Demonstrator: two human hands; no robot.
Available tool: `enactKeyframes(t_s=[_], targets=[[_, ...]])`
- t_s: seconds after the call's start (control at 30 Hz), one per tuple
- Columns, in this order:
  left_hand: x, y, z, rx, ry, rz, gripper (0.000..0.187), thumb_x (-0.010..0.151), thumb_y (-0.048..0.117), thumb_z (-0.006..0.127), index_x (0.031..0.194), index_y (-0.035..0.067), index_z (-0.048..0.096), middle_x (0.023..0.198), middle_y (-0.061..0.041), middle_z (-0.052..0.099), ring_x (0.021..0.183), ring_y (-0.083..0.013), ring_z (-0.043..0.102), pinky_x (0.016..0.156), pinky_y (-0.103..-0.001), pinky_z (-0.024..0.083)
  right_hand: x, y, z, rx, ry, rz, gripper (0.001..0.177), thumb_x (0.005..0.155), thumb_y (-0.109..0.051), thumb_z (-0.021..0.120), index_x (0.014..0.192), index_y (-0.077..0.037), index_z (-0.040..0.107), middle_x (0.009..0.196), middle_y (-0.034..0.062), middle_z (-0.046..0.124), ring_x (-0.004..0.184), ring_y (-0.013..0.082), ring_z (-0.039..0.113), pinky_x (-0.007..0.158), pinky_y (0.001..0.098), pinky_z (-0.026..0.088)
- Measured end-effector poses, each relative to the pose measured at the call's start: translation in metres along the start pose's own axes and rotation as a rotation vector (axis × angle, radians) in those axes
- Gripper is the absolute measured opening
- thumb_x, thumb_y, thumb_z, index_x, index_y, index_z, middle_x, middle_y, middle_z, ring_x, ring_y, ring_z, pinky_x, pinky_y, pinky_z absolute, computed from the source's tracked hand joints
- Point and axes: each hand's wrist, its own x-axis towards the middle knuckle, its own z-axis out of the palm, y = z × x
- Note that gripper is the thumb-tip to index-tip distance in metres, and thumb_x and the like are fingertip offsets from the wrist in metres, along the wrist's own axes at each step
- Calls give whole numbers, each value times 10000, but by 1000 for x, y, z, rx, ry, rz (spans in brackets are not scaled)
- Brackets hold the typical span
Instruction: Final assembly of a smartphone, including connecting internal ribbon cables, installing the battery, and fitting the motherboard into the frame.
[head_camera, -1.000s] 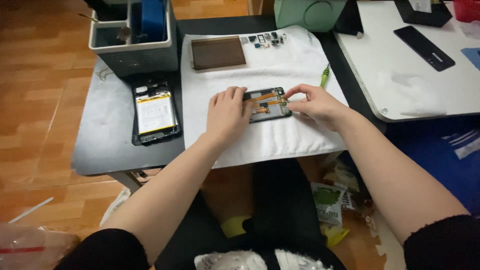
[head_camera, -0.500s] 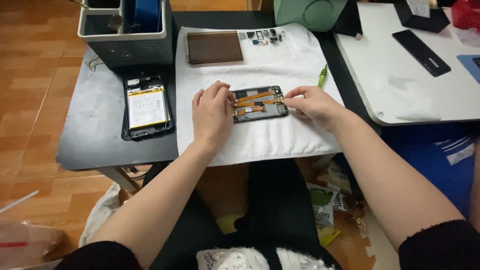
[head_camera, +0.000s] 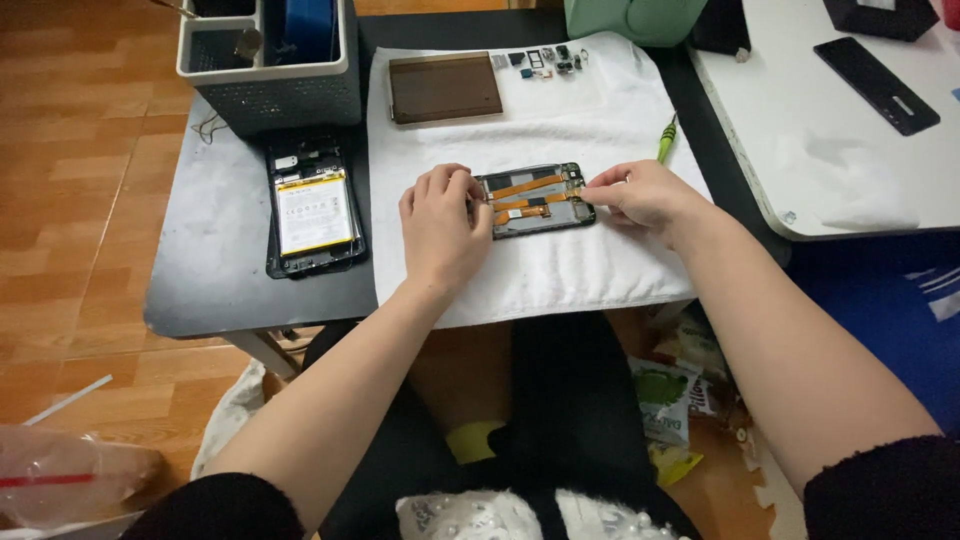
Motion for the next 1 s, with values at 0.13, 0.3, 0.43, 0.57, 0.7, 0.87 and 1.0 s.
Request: enactKeyframes(t_s=[0.13, 0.3, 0.43, 0.57, 0.7, 0.87, 1.0], targets=[[1, 3, -1, 0, -9, 9, 18, 938, 167, 581, 938, 183, 591, 1207, -35, 573, 1314, -269, 511, 1129, -528, 320, 10, 11, 0, 87, -14, 13, 317, 800, -173, 828, 1044, -24, 692, 587, -31, 437, 571, 52, 416, 577, 147, 365], [-1, 4, -2, 8, 18, 47, 127, 987, 206, 538, 936, 139, 632, 1216, -70, 589, 1296, -266, 519, 1115, -511, 315, 23, 18, -6, 122, -101, 34, 244, 846, -177, 799, 1025, -45, 699, 570, -48, 412, 508, 65, 410, 567, 189, 370], [-1, 8, -7, -7, 8, 43, 243, 1037, 252, 454, 929, 148, 645, 1209, -58, 592, 1298, -235, 516, 1125, -485, 290, 12, 11, -7, 153, -125, 42, 205, 882, -155, 754, 1024, -24, 685, 587, -44, 387, 515, 74, 412, 566, 181, 344], [-1, 11, -10, -53, 0, 61, 325, 1057, 290, 408, 876, 147, 637, 1202, -70, 593, 1292, -249, 518, 1128, -496, 275, 18, 16, -12, 176, -168, 36, 224, 892, -150, 752, 1045, 0, 687, 595, -64, 355, 516, 56, 375, 564, 171, 313], [-2, 14, -14, -114, -12, 56, 379, 1070, 332, 372, 852, 158, 629, 1207, -90, 600, 1289, -263, 524, 1135, -514, 262, 27, 23, -13, 186, -206, 26, 179, 905, -129, 742, 1018, -4, 680, 574, -66, 343, 506, 76, 362, 556, 195, 295], [-3, 13, -13, -124, -8, 87, 332, 1057, 303, 432, 829, 160, 625, 1213, -89, 602, 1292, -278, 516, 1133, -530, 260, 11, 12, -12, 189, -204, 30, 166, 920, -122, 712, 1031, -5, 674, 582, -65, 332, 518, 81, 356, 555, 207, 298], [-4, 10, -11, -131, 21, 109, 252, 1022, 262, 522, 819, 143, 611, 1203, -77, 594, 1271, -270, 518, 1109, -530, 276, 15, 15, -13, 188, -215, 24, 174, 935, -138, 690, 1056, -20, 651, 582, -77, 306, 523, 75, 349, 544, 211, 277]])
